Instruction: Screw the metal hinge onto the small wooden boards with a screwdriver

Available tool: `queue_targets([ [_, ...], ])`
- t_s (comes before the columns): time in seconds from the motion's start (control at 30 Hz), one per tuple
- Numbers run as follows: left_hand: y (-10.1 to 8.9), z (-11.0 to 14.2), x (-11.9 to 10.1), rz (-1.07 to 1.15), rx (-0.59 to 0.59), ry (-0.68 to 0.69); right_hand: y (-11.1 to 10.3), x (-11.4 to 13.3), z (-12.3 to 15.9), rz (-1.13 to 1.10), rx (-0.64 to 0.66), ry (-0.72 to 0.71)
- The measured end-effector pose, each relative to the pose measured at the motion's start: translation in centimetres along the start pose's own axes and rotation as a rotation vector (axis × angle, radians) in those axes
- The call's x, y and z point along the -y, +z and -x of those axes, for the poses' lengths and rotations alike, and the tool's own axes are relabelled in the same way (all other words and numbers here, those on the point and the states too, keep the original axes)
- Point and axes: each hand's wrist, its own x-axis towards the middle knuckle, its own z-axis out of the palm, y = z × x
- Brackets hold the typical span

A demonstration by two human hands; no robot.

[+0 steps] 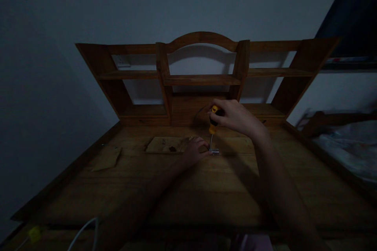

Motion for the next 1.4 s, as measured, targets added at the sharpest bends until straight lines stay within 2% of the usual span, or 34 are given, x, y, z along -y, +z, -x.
queue_targets([
  [0.4,-0.1,0.0,-0.1,0.011,0.019,-0.016,0.5,0.2,-0.2,0.124,-0.041,0.012],
  [0.57,0.0,0.1,0.0,0.01,0.012,-0.009,0.2,-0.1,0.1,0.042,-0.051,-0.024],
  [0.73,0.1,0.0,0.1,0.014,0.007,-0.002,-0.3,-0.7,0.3,-0.091,0.032,-0.08],
  [0.87,0.1,0.0,0.1,0.015,0.001,-0.011,-0.6,-0.8,0.3,-0.102,-0.004,-0.14],
  [1.1,-0.2,-0.1,-0.3,0.009,0.026,-0.028,-0.8,-0.4,0.0,-0.235,0.017,-0.205],
  [1.4,0.0,0.1,0.0,0.008,-0.005,-0.008,-1.8,-0.5,0.7,-0.257,0.093,-0.23],
])
